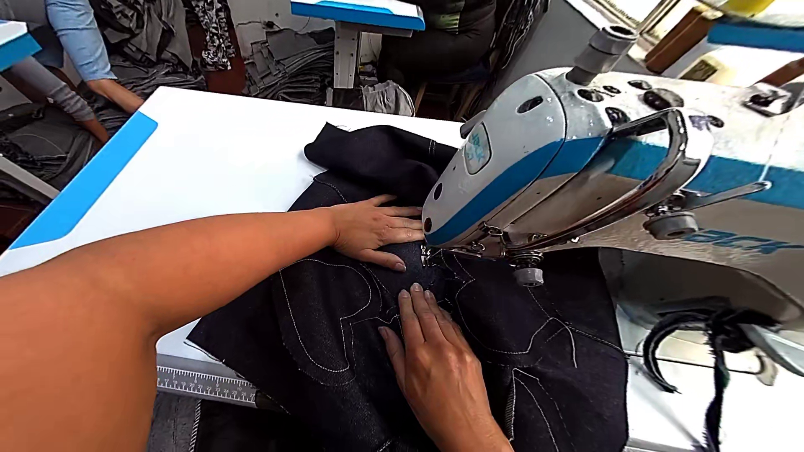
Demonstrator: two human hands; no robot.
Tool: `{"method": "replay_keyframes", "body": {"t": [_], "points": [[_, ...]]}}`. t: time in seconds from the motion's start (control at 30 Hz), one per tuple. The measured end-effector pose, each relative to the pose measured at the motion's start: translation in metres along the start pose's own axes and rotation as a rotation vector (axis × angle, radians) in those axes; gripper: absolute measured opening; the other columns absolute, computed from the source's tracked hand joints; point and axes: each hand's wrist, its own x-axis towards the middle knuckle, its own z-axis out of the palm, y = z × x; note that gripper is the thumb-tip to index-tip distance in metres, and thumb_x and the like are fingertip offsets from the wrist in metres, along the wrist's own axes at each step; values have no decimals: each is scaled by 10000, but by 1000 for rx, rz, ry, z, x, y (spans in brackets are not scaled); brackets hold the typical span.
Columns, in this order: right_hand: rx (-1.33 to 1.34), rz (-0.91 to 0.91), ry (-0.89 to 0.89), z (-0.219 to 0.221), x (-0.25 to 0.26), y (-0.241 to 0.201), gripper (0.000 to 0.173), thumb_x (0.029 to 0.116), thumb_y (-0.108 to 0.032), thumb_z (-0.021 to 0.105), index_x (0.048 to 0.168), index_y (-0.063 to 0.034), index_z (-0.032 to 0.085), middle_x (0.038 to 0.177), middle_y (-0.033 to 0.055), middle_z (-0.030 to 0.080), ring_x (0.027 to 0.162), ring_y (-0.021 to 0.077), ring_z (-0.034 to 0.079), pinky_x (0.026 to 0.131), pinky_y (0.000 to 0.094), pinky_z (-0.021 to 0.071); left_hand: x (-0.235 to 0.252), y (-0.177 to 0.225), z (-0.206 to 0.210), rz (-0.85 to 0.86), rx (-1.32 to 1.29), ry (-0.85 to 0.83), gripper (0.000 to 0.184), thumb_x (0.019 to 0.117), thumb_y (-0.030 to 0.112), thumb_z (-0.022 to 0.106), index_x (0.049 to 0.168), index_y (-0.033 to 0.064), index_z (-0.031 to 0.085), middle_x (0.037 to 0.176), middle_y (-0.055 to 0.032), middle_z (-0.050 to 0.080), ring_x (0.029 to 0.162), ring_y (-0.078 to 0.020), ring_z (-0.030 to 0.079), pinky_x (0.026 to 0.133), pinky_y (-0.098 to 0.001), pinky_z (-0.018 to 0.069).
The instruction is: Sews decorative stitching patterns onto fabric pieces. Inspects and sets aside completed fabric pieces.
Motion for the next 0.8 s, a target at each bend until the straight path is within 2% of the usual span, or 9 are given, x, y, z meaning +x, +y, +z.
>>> {"method": "replay_keyframes", "body": {"t": [0.23, 0.43, 0.57, 0.67, 0.8], "points": [[6, -4, -22, 1, 3, 8, 557, 1044, -406, 445, 1290, 37, 678, 1349, 201, 664, 1269, 346, 640, 1029, 434, 530, -2, -1, 2, -74, 2, 7, 726, 1032, 583, 345, 1557, 90, 426, 1628, -108, 395, 1553, -331, 259, 1208, -670, 145], [9, -58, -21, 3, 5, 26, 548, 1046, -403, 439, 1312, 15, 673, 1372, 171, 658, 1276, 326, 638, 1024, 424, 535, -5, 3, 3, -171, -8, 38, 733, 1032, 594, 343, 1582, 111, 387, 1646, -80, 370, 1560, -329, 237, 1203, -694, 117], [27, -96, -23, 4, 8, 38, 536, 1047, -396, 435, 1308, 4, 679, 1366, 157, 665, 1281, 322, 635, 1025, 420, 535, -8, 10, 1, -278, -18, 12, 731, 1041, 590, 347, 1613, 136, 327, 1681, -50, 299, 1578, -308, 179, 1212, -684, 85], [46, -136, -38, 4, 11, 48, 529, 1049, -392, 437, 1316, -5, 678, 1364, 157, 667, 1286, 317, 633, 1045, 426, 523, -10, 14, 4, -350, -19, 32, 734, 1040, 595, 357, 1615, 139, 324, 1683, -52, 294, 1581, -309, 165, 1211, -685, 75], [168, -257, -56, 6, 19, 84, 473, 1048, -375, 464, 1324, -61, 686, 1378, 105, 666, 1302, 264, 623, 1069, 422, 514, -16, 38, 10, -525, -9, 105, 746, 1037, 608, 362, 1599, 117, 356, 1674, -63, 314, 1572, -325, 199, 1195, -720, 81]]}}
